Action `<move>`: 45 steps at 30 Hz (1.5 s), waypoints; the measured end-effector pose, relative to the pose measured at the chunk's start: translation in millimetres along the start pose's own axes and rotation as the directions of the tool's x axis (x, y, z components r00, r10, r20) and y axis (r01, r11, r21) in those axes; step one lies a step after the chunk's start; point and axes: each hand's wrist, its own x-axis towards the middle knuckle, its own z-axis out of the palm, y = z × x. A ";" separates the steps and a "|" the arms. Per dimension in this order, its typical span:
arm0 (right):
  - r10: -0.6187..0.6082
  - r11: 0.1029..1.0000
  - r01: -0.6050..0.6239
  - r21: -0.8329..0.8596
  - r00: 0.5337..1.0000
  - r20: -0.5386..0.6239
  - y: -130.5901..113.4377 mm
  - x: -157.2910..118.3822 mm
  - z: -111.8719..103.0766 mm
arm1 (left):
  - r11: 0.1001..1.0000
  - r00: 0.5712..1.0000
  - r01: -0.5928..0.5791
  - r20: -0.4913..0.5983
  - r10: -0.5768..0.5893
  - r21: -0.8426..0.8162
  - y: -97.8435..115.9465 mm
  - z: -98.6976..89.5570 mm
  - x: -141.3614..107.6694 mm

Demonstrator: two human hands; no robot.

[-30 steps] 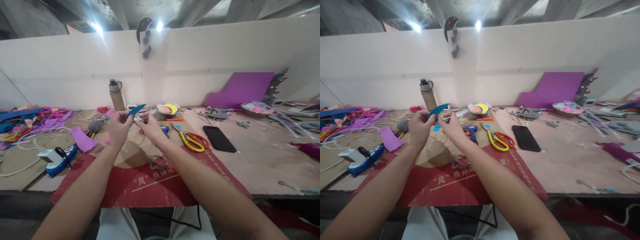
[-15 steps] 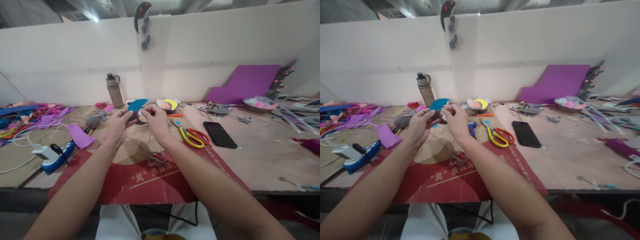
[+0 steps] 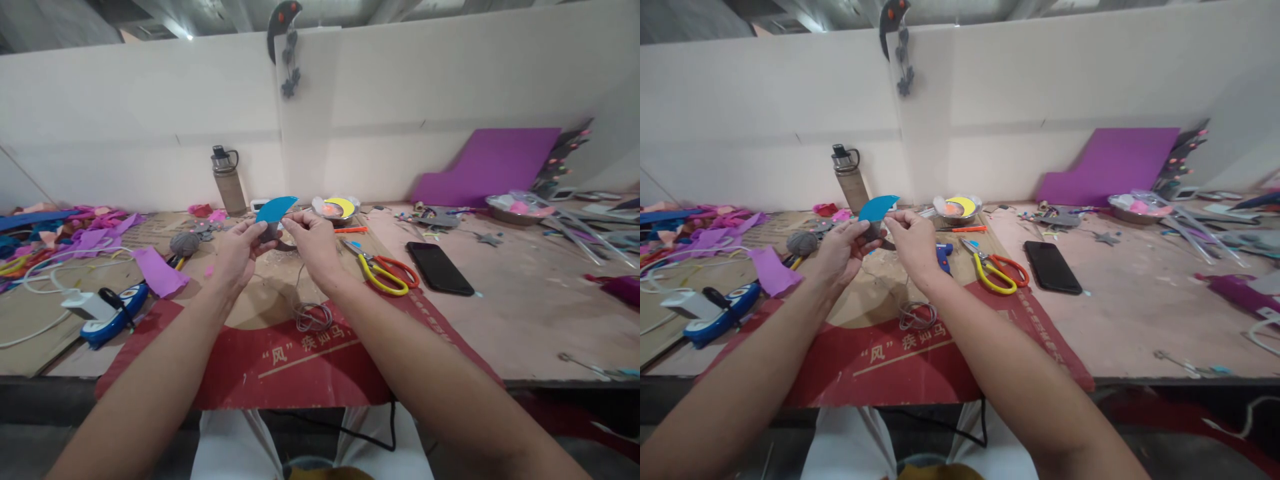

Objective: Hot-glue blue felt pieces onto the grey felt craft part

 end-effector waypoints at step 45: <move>0.062 0.993 -0.060 -0.097 0.998 0.013 3.2 -2.1 -5.7 | 0.957 0.987 -0.065 0.162 0.019 0.281 -3.1 3.5 -7.5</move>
